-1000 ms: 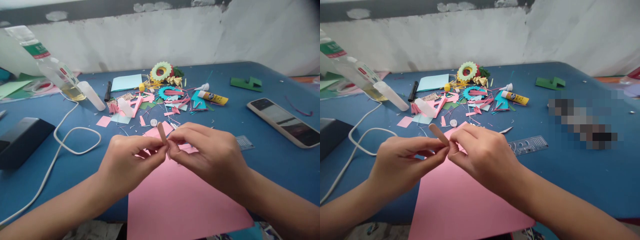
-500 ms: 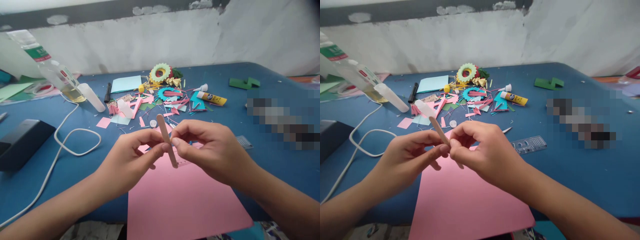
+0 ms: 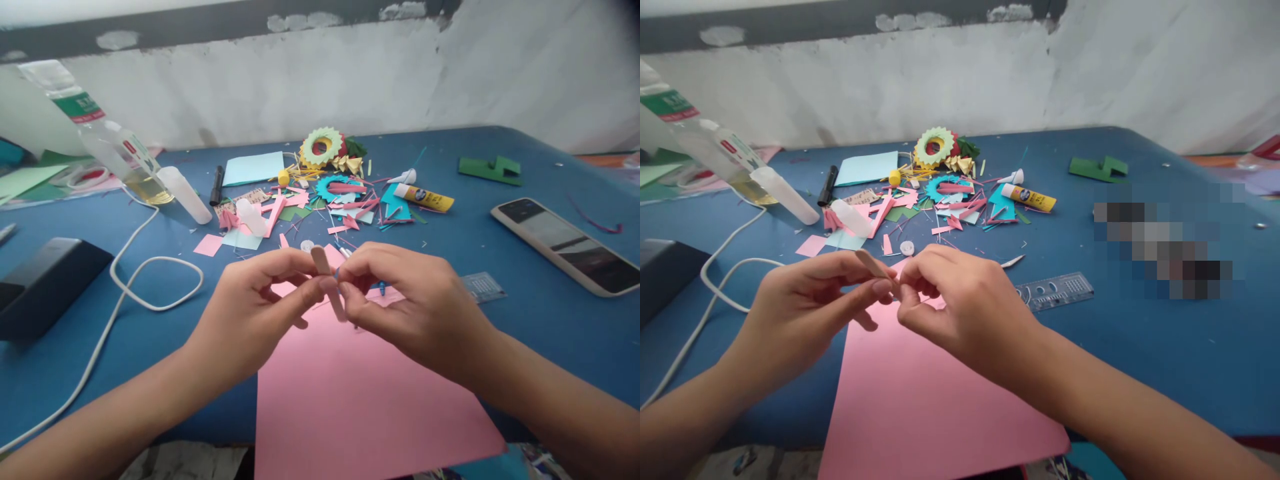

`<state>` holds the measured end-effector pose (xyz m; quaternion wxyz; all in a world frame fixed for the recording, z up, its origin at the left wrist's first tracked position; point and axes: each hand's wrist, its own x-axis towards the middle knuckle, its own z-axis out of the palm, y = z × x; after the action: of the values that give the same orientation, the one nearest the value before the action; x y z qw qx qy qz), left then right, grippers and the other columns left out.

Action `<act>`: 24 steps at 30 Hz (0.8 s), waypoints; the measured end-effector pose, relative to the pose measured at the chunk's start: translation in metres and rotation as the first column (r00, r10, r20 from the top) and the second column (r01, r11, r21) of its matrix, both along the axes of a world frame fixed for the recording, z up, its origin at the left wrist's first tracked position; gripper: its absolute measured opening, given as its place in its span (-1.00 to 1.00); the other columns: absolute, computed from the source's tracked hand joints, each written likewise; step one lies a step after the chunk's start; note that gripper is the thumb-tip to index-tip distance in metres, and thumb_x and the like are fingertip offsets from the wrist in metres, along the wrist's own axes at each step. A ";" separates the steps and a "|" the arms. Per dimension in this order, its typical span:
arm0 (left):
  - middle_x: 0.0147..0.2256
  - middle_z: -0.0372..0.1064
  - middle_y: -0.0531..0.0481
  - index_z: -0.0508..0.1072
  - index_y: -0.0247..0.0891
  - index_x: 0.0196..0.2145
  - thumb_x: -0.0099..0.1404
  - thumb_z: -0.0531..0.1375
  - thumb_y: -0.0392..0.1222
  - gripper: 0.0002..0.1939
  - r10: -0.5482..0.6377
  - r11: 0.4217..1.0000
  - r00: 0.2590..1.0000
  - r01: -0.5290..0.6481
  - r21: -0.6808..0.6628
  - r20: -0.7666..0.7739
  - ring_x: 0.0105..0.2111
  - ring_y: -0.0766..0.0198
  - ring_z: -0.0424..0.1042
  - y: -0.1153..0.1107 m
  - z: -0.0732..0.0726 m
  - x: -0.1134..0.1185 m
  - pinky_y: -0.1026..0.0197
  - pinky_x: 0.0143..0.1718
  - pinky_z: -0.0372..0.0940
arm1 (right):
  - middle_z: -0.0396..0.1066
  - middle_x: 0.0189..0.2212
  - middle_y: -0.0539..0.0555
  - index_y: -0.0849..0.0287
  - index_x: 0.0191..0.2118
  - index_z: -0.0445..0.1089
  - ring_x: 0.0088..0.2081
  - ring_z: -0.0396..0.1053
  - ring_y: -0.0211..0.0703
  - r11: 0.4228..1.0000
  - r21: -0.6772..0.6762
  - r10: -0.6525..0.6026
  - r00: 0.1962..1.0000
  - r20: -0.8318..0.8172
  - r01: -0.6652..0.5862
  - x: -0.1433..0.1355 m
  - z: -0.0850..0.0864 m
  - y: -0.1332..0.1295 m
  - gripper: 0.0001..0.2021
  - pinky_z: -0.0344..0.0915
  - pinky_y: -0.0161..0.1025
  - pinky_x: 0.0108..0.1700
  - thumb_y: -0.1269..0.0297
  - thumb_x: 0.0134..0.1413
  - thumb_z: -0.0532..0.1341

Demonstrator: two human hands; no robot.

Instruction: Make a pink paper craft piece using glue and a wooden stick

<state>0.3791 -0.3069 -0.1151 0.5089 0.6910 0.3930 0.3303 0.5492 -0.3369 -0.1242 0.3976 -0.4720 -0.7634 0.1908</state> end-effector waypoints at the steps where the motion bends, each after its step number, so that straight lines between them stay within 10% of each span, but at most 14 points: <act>1: -0.46 0.39 0.11 0.46 -0.24 -0.42 0.17 0.21 -0.20 -0.92 0.000 1.000 1.000 0.000 0.008 -0.003 -0.48 0.41 0.38 0.000 0.000 0.000 0.44 -0.60 0.43 | 0.34 -0.52 -0.02 0.20 -0.49 0.31 -0.46 0.27 -0.32 1.000 -0.017 0.000 1.000 -0.011 0.000 0.000 0.001 0.000 -0.89 0.17 -0.36 -0.40 0.50 -0.02 0.13; 10: -0.46 0.38 0.10 0.46 -0.24 -0.45 0.19 0.18 -0.24 -0.91 -0.012 0.999 0.999 0.011 0.043 0.037 -0.49 0.42 0.35 -0.001 -0.001 0.003 0.46 -0.61 0.42 | 0.30 -0.60 -0.12 0.20 -0.52 0.30 -0.53 0.23 -0.42 0.976 -0.215 0.001 0.988 -0.151 -0.034 0.000 0.008 -0.001 -0.87 0.16 -0.49 -0.51 0.53 -0.06 0.14; 24: -0.48 0.41 0.08 0.48 -0.26 -0.47 0.14 0.24 -0.21 -0.92 0.058 0.998 0.995 -0.057 -0.013 0.080 -0.50 0.39 0.41 0.001 0.004 -0.001 0.43 -0.59 0.42 | 0.35 -0.51 -0.05 0.18 -0.40 0.36 -0.45 0.30 -0.35 0.990 -0.140 -0.008 0.985 -0.171 -0.017 0.006 0.010 -0.002 -0.88 0.21 -0.44 -0.46 0.43 0.10 0.10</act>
<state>0.3778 -0.3056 -0.1114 0.5183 0.6627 0.3936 0.3705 0.5551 -0.3388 -0.1139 0.4270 -0.4790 -0.7121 0.2849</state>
